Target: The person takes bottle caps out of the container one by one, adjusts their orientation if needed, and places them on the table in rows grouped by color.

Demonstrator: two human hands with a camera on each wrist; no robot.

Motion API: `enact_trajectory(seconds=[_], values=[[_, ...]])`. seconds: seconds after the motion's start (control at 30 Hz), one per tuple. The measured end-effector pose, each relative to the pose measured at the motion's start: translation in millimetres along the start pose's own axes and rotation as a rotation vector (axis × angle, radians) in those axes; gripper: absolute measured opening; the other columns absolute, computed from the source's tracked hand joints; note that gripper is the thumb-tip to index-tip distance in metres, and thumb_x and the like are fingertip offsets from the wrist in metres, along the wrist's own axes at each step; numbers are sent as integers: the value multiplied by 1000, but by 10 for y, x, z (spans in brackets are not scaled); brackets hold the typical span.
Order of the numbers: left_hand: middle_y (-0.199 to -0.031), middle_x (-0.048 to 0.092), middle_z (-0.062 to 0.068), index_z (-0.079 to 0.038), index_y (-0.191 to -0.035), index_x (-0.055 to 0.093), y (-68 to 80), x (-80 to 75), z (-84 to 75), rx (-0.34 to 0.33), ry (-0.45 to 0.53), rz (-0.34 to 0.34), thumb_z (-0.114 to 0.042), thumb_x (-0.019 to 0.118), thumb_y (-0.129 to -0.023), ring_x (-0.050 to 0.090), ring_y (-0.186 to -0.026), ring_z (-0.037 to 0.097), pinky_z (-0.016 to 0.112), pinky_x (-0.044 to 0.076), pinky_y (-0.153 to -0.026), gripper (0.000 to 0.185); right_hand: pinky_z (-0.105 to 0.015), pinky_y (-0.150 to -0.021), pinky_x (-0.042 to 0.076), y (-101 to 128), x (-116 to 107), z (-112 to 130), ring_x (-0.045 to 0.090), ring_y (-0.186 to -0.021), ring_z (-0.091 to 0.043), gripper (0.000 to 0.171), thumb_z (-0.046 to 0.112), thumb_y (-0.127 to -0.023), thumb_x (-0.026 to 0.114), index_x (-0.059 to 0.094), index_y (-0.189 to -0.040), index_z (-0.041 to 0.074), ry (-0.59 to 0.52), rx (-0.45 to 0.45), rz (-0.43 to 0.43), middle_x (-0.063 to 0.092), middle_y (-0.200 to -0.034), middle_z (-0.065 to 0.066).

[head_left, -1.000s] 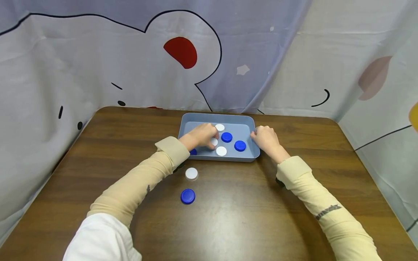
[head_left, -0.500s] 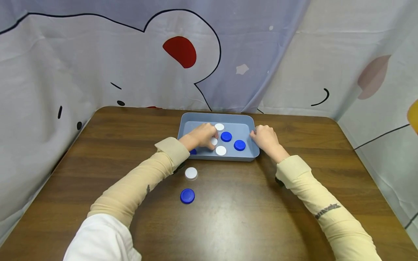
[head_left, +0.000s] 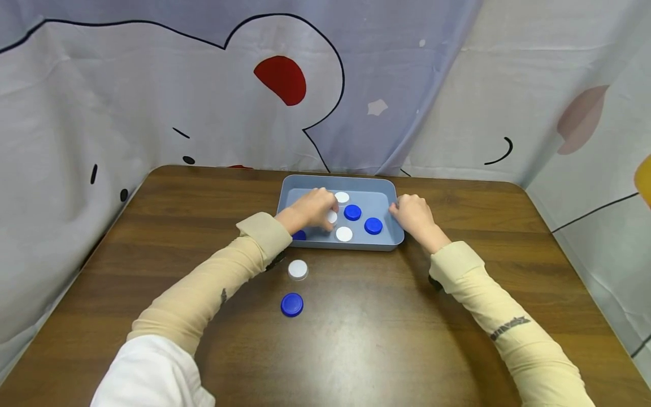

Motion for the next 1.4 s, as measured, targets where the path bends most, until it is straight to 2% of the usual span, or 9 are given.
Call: enact_trajectory(seconds=[0.3, 0.63, 0.83, 1.07, 1.23, 1.4], values=[[-102, 72, 10, -4, -103, 73, 78, -102, -2, -6, -6, -28, -18, 78, -68, 66, -93, 24, 33, 54, -82, 38, -46, -59, 47, 2, -3, 9, 54, -61, -32, 40, 21, -90, 52, 42, -54, 10, -4, -6, 2, 52, -60, -12], [-105, 72, 10, -4, -105, 72, 136, -224, -19, -22, -6, -36, -20, 79, -69, 64, -96, 23, 34, 54, -83, 39, -49, -59, 48, -1, 1, 9, 59, -66, -38, 38, 21, -90, 52, 46, -55, 9, -13, -3, -6, 58, -67, -17], [-106, 72, 10, -4, -106, 72, 201, -287, -97, 4, -20, -42, -19, 79, -69, 65, -97, 24, 33, 55, -82, 41, -47, -57, 47, -7, 10, -2, 56, -63, -34, 38, 22, -90, 52, 43, -54, 10, -13, -9, -3, 55, -64, -15], [-106, 72, 10, -3, -106, 72, 277, -352, -220, 32, -30, -44, -18, 79, -70, 65, -98, 24, 32, 54, -82, 40, -46, -57, 47, -4, 7, -11, 57, -65, -36, 38, 21, -90, 51, 44, -55, 9, -16, 1, 2, 56, -64, -16], [-105, 72, 9, -5, -105, 72, 324, -367, -300, 40, -40, -42, -19, 79, -70, 65, -95, 24, 32, 54, -80, 39, -47, -57, 47, 7, -4, -3, 59, -66, -38, 38, 21, -90, 52, 45, -55, 9, -19, 0, 0, 58, -66, -17], [-101, 72, 8, -5, -103, 73, 395, -356, -359, 78, -71, -68, -20, 79, -69, 66, -91, 23, 31, 55, -77, 37, -44, -55, 45, 15, -12, 11, 57, -64, -35, 39, 21, -90, 51, 43, -54, 10, -19, 6, 10, 54, -63, -15]])
Point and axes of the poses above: each hand's wrist, its own y-axis away from the middle knuckle, its own x-axis out of the palm, z = x × y, the point moved 2 cm from there along -y, towards the middle knuckle
